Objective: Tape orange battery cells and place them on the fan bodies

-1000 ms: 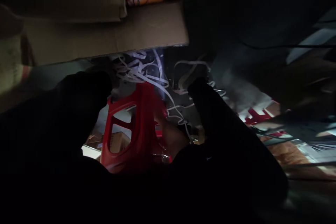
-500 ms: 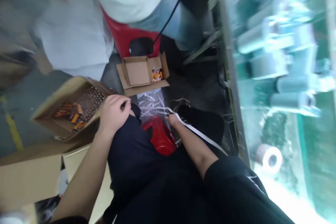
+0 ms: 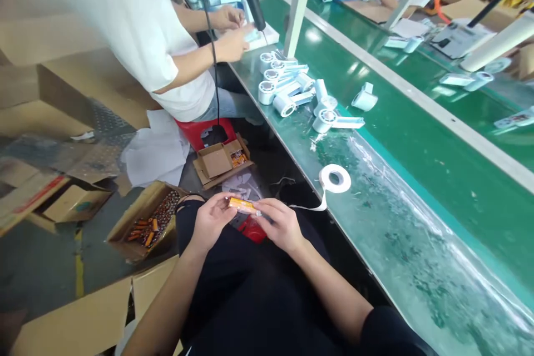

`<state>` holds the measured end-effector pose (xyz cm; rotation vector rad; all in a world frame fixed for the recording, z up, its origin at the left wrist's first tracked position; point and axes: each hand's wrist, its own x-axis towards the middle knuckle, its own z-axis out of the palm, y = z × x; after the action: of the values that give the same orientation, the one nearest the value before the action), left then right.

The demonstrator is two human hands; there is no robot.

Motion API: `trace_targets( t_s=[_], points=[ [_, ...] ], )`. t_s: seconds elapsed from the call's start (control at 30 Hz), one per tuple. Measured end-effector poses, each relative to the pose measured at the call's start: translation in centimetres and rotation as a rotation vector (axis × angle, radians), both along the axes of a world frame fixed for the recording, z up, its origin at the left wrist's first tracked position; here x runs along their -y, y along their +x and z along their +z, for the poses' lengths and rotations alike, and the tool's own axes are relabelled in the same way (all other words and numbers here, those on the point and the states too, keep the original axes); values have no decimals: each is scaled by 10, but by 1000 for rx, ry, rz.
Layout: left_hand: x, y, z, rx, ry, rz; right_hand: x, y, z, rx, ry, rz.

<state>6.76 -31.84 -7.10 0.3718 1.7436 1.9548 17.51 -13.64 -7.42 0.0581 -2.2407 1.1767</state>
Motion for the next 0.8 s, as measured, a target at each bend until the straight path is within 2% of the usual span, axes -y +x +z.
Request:
trace_targets(
  t_s=[0.1,0.2,0.37,0.5,0.57,0.63,0.73,0.8],
  points=[
    [-8,9,13,-39,59,-25,-2,9,11,7,-52,36],
    [-16,21,20,-217,53,6,-1,13,18,13,-234,10],
    [-20,42,26,-739,-57,109,10,16,21,134,-719,-86],
    [-17,52,25,-985,-31,182,20,15,29,213,-1179,-23],
    [-18,57,24,-936,41,219,20,12,35,223,-1331,-18],
    [-21,63,21,-726,135,264,18,10,41,201,-1373,-49],
    [-25,67,18,-300,264,339,10,8,47,170,-1249,-70],
    [-27,68,17,-107,331,363,3,10,50,170,-1122,-53]
  ],
)
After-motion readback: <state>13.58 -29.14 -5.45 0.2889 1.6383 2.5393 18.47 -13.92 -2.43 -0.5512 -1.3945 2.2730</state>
